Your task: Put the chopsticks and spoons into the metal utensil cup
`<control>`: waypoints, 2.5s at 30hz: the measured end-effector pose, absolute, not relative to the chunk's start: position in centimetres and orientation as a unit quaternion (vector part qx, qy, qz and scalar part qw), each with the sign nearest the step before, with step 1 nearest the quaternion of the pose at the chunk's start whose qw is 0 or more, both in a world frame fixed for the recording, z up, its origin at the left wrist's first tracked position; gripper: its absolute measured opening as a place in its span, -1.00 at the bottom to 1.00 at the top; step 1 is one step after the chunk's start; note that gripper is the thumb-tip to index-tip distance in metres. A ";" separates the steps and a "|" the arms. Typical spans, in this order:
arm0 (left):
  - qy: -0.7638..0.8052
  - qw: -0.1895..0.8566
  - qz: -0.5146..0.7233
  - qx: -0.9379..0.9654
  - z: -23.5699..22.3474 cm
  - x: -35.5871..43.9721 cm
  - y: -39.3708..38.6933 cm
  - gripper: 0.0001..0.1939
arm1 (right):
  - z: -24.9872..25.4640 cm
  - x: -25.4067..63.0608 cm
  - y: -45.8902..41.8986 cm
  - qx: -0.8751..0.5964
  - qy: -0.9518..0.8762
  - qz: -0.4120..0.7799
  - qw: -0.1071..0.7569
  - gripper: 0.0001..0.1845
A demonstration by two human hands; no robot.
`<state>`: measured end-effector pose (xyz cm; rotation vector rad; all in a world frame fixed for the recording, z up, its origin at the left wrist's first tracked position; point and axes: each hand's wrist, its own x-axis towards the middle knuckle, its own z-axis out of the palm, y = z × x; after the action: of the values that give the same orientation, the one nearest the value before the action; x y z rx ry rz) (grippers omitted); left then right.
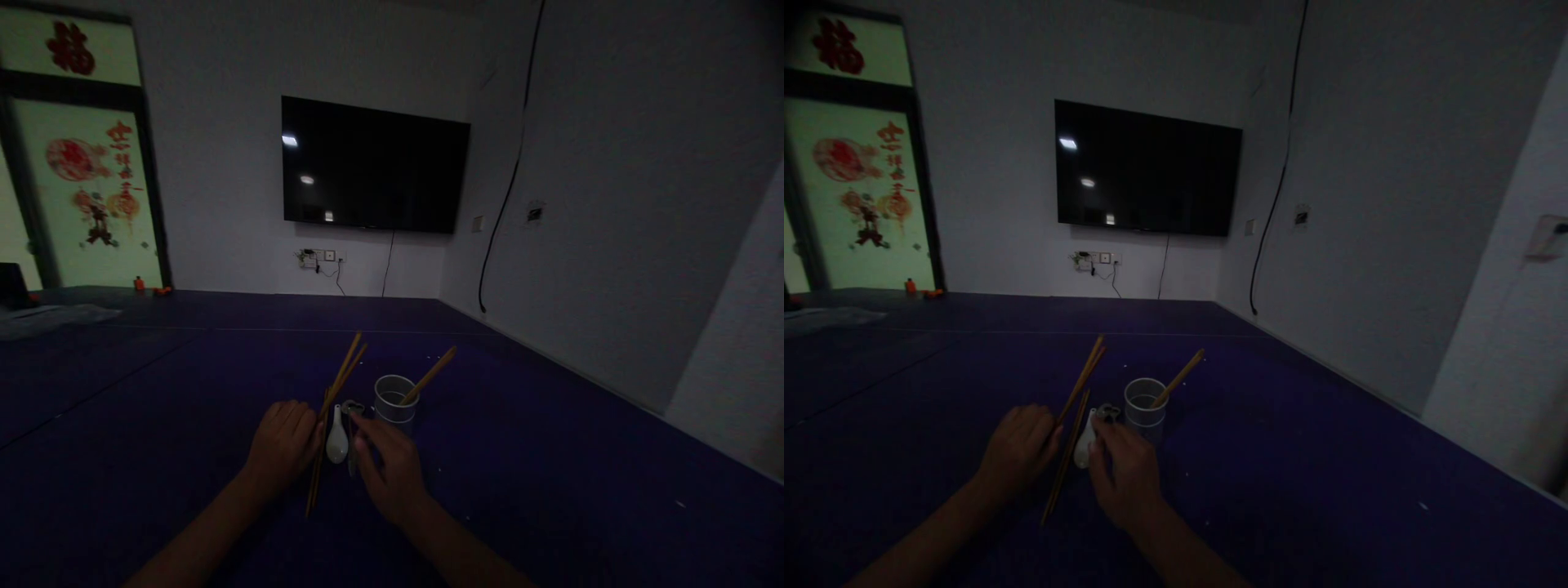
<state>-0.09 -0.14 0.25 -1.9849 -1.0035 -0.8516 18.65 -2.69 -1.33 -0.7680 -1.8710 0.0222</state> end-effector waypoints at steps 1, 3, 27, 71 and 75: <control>-0.336 0.391 -0.355 -0.779 0.2 0.1 -0.3 -0.66 | -1.1 18.6 -3.0 -0.339 -0.762 0.058 0.549 -0.66; -0.257 0.407 -0.377 -0.792 0.1 0.6 -0.7 -0.68 | -0.9 18.2 -3.4 -0.361 -0.721 0.158 0.570 -0.63; -0.484 0.128 -0.305 -0.810 -2.6 -0.2 1.6 -0.62 | 1.9 24.8 0.8 -0.567 -0.495 -0.028 0.658 -0.34; -0.592 0.027 -0.134 -0.794 -2.3 0.2 1.3 -0.62 | -0.5 24.3 2.5 -0.550 -0.465 0.115 0.684 -0.55; -0.597 0.022 -0.128 -0.791 -2.2 0.2 1.3 -0.62 | 0.2 24.0 2.1 -0.522 -0.441 0.101 0.723 -0.42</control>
<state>0.18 1.30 -2.18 -2.4514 -1.8508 -0.3972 23.99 2.11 0.19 -1.1525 -0.9727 0.2227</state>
